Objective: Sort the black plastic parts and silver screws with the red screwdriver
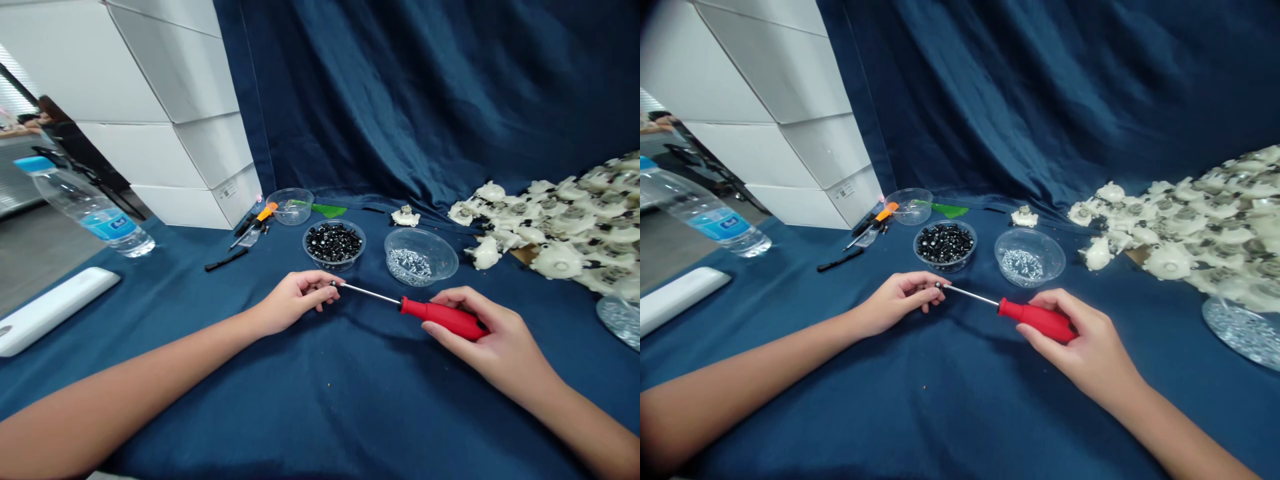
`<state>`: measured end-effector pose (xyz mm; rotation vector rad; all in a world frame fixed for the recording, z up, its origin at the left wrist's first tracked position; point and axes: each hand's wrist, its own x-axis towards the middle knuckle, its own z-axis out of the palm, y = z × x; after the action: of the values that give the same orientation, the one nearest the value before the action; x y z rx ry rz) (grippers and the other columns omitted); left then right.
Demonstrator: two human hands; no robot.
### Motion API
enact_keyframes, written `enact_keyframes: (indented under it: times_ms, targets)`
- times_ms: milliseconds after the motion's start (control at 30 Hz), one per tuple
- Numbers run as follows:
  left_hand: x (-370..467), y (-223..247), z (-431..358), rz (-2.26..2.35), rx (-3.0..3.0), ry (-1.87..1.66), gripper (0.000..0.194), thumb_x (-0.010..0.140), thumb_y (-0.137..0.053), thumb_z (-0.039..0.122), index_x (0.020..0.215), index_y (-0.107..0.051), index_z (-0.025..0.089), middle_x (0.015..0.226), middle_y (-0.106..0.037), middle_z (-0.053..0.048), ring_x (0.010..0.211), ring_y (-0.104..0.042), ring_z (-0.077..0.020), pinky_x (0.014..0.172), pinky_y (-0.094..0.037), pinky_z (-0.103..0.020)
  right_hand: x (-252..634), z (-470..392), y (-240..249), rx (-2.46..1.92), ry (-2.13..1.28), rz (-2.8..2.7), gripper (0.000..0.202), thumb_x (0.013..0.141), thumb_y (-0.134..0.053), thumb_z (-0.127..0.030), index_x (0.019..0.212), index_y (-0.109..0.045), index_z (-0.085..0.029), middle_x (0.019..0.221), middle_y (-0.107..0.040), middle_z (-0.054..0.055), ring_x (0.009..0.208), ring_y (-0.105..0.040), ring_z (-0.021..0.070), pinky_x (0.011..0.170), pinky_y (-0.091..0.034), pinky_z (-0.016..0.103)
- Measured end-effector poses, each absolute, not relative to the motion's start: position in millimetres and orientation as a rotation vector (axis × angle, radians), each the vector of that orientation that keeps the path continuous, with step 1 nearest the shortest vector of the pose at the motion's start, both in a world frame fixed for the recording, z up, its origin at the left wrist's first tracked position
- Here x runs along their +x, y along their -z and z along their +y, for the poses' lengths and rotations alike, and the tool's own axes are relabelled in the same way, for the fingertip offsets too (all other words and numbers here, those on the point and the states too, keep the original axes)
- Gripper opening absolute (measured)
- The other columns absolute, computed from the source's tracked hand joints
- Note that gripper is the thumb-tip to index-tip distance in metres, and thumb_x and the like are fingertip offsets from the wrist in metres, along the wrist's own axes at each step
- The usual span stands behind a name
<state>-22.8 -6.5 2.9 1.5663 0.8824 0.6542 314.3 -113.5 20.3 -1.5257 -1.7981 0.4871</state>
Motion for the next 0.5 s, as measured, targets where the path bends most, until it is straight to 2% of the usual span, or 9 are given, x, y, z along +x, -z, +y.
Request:
enact_keyframes:
  times_ms: [133, 500]
  targets:
    - [-22.7, -5.4, -7.1, 0.897, 1.609, -0.633, 0.037, 0.098, -0.076, 0.042, 0.126, -0.079, 0.017, 0.097, -0.079, -0.005, 0.076, -0.067, -0.0108, 0.070, -0.056, -0.021, 314.8, -112.9, -19.4, -1.513, -0.503, -1.817, 0.024, 0.092, -0.080, -0.046, 0.106, -0.071, -0.029, 0.099, -0.075, 0.000, 0.080, -0.068, 0.0206, 0.073, -0.051, 0.033]
    - [-23.0, -5.4, -6.0, 0.893, 1.607, -0.620, 0.037, 0.097, -0.077, 0.041, 0.124, -0.080, 0.016, 0.094, -0.078, -0.004, 0.076, -0.067, -0.0114, 0.070, -0.057, -0.022, 314.4, -112.7, -18.5, -1.509, -0.484, -1.836, 0.024, 0.091, -0.079, -0.047, 0.104, -0.070, -0.029, 0.098, -0.076, 0.000, 0.079, -0.069, 0.0214, 0.070, -0.052, 0.033]
